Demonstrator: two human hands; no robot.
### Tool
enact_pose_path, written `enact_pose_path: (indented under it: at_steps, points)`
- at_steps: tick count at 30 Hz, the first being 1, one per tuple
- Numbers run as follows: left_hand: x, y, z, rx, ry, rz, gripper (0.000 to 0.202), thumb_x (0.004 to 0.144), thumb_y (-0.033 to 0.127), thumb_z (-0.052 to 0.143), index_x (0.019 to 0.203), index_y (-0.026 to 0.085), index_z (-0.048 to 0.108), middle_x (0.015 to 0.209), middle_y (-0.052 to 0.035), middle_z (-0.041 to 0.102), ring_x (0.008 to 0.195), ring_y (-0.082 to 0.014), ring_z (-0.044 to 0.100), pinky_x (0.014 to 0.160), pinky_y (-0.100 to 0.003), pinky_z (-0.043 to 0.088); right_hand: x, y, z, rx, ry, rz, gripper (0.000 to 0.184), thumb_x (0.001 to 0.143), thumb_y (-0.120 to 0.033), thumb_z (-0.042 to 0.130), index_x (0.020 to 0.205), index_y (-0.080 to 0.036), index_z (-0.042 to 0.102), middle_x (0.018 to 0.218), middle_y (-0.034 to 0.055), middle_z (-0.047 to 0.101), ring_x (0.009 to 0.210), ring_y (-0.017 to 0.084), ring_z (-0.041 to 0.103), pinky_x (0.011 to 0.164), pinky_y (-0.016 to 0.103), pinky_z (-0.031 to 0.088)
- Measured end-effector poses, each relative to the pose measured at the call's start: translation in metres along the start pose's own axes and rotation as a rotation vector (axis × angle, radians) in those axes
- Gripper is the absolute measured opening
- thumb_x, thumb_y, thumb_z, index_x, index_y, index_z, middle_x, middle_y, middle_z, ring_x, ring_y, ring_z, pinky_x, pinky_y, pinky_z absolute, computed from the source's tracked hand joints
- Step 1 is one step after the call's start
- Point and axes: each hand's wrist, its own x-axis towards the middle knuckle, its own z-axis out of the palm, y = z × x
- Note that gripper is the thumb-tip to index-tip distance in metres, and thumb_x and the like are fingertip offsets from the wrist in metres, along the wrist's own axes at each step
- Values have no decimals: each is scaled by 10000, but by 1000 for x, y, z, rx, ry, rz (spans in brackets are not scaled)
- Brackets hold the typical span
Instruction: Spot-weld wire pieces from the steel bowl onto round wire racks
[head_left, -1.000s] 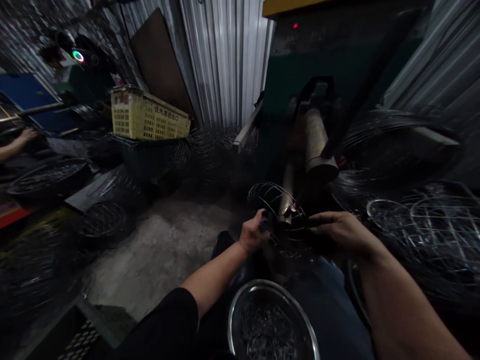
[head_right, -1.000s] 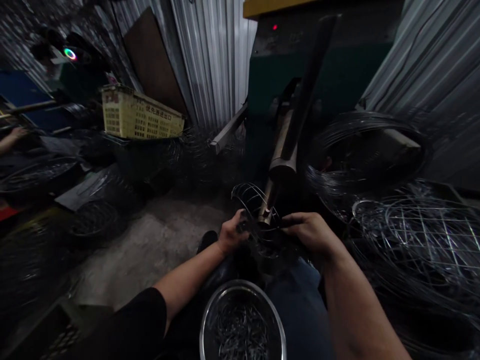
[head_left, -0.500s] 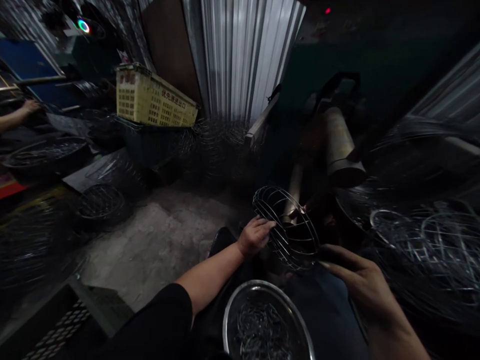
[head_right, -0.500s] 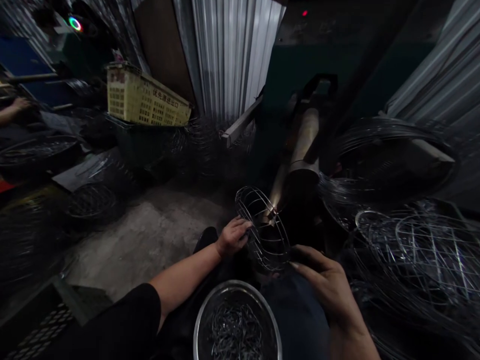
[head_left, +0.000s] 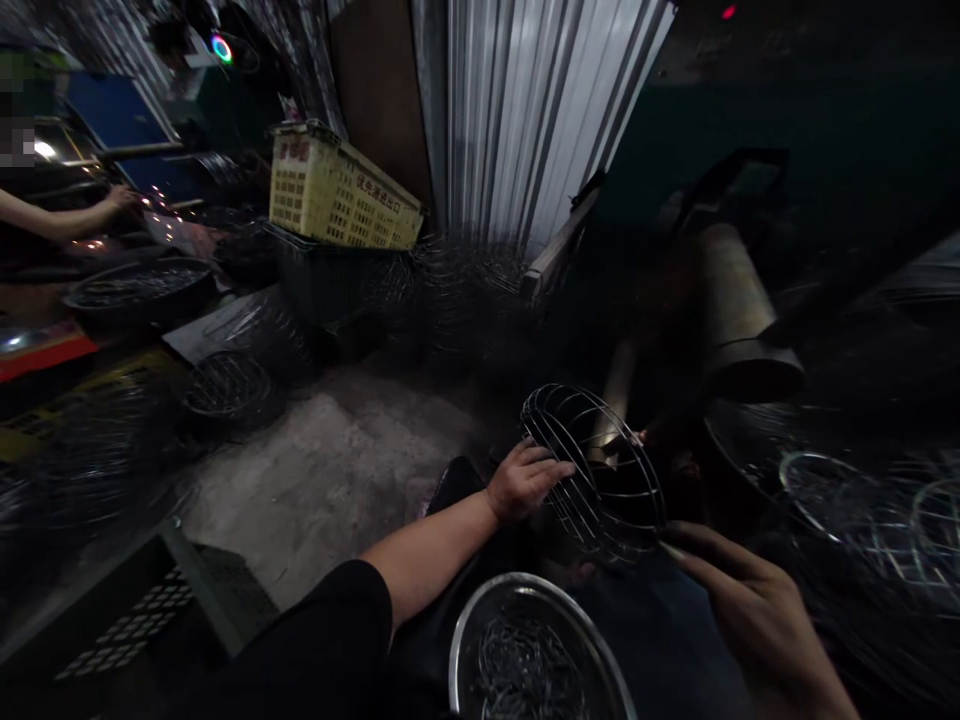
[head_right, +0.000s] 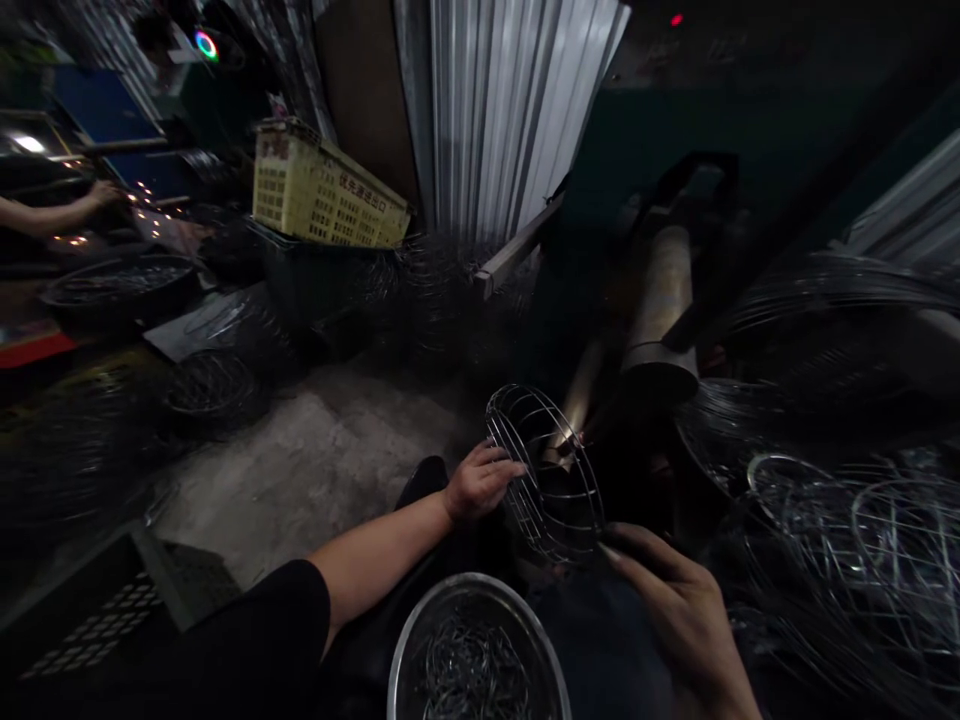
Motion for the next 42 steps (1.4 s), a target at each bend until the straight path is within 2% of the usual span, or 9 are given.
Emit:
enact_pose_path:
  at_steps: [7,11,13,20,28,34,42]
  points:
    - [1,-3,15,-77,-34,-64,430,926,148,486,1334,162,620,1122,-125,757,1132,-232,654,1060,-506,510,2,3,2,34,72,-49,397,493,-463,904,802,-231,812,854,58,781,804,237,720,688,281,575]
    - [7,3,17,-64,43,-8,423,933,133,472,1330,142,618,1095,-113,765,1092,-217,662,1013,-447,544,3,9,-4,56,65,-50,417,513,-456,920,839,-222,808,858,56,773,785,236,715,666,297,569]
    - [10,6,13,-42,64,15,413,940,126,478,1326,153,622,1097,-98,767,1081,-214,662,1029,-450,533,1,12,-6,48,78,-52,419,498,-453,924,825,-219,807,864,59,772,797,242,712,675,308,571]
    - [13,4,5,-81,-119,-59,369,991,174,456,1289,220,669,1101,-86,767,1143,-208,639,1125,-522,445,-4,17,2,77,221,-135,387,422,-473,938,698,-254,778,839,35,762,850,241,708,833,354,586]
    - [18,3,4,-34,-79,-22,381,987,154,461,1298,238,664,1054,-50,771,1101,-196,647,1144,-533,423,0,22,7,129,262,-139,367,425,-421,926,712,-248,776,806,23,747,784,220,699,788,352,590]
    - [22,0,0,-30,-92,1,382,975,155,499,1300,264,666,1015,-33,763,1123,-189,639,1166,-537,397,2,30,9,115,322,-155,353,434,-407,913,714,-240,777,815,32,756,815,228,703,859,389,584]
    - [28,-2,13,-24,-172,-44,366,980,179,496,1283,252,687,1036,-41,765,1121,-212,634,1181,-549,373,5,43,5,151,314,-150,384,451,-412,927,770,-258,779,866,21,758,887,244,714,948,399,571]
